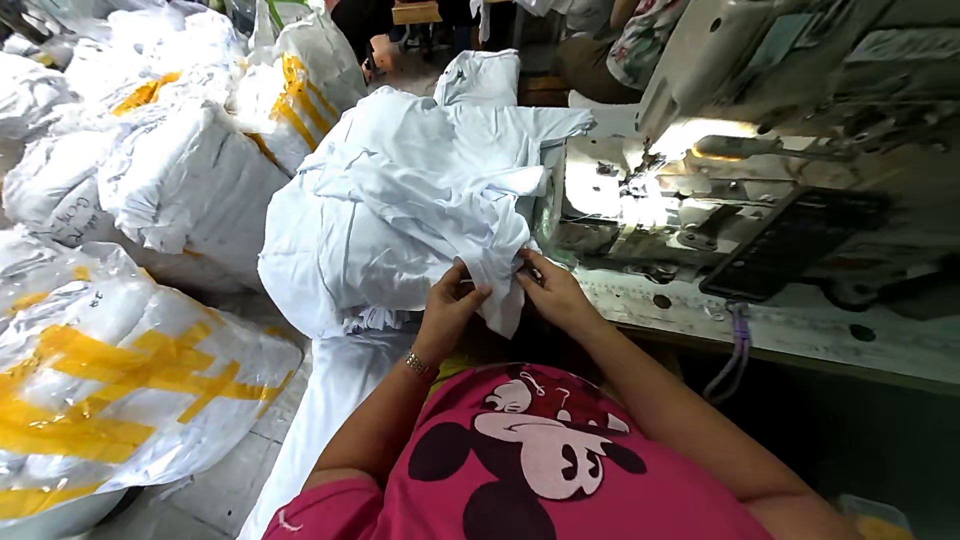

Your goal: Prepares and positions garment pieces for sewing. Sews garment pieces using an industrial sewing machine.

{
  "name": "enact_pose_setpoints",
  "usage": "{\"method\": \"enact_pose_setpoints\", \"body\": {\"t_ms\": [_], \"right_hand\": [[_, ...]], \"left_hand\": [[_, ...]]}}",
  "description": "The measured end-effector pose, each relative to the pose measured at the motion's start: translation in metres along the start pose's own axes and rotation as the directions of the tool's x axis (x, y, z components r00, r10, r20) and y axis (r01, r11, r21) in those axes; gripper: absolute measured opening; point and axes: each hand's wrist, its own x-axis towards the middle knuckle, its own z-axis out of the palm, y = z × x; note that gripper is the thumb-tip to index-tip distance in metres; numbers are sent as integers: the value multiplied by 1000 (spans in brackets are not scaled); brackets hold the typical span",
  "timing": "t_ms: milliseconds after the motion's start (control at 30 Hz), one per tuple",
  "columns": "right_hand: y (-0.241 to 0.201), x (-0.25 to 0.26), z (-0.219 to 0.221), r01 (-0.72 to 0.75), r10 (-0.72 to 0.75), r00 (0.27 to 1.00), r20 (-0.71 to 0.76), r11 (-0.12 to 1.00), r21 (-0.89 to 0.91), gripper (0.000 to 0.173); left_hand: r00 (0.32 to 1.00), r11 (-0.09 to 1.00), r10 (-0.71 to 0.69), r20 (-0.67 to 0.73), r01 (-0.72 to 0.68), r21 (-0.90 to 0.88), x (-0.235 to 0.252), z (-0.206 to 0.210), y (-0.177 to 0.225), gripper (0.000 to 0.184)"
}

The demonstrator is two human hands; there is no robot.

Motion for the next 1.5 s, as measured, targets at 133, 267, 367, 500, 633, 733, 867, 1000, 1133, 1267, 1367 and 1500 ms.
{"method": "enact_pose_setpoints", "body": {"t_ms": [133, 267, 367, 500, 633, 733, 867, 1000, 1133, 1267, 1367, 1500], "right_hand": [[-6, -15, -3, -16, 20, 992, -128, 999, 32, 37], [3, -26, -13, -12, 16, 958, -288, 1000, 16, 37], [14, -27, -17, -63, 59, 945, -322, 998, -3, 39], [14, -28, -18, -122, 96, 950, -297, 990, -68, 40], [0, -36, -27, -86, 54, 958, -282, 991, -105, 47], [-18, -45, -33, 28, -31, 962, -272, 999, -16, 38], [-38, -56, -32, 45, -16, 990, -143, 979, 198, 27], [-40, -58, -23, 33, 8, 990, -141, 957, 287, 27], [-43, -56, -23, 30, 26, 984, -175, 950, 310, 21], [-42, -55, -25, 38, 27, 982, -188, 942, 335, 16], [-39, -55, -25, 28, 43, 978, -202, 941, 336, 10], [-37, -55, -22, 23, 54, 981, -185, 919, 392, 11]], "left_hand": [[995, 997, 74, 65, -73, -14, -3, 8, 5, 68], [974, 998, 54, 222, -63, 32, -3, 15, 10, 116], [991, 999, 51, 122, -51, -2, 9, 13, 2, 80], [998, 994, 64, -9, -65, -87, 17, 17, 1, 38], [995, 990, 94, 33, -90, -107, 17, 27, 8, 57], [992, 990, 116, 50, -112, -82, 16, 34, 8, 55], [988, 989, 149, 48, -148, -29, 14, 43, 9, 51], [982, 985, 173, 78, -171, -33, 13, 48, 13, 54], [975, 979, 200, 102, -202, 14, 11, 51, 12, 53], [974, 979, 189, 125, -197, 50, 10, 53, 9, 56], [974, 978, 195, 112, -203, 57, 10, 54, 7, 52], [968, 970, 241, 65, -243, 24, 10, 54, 7, 31]]}}
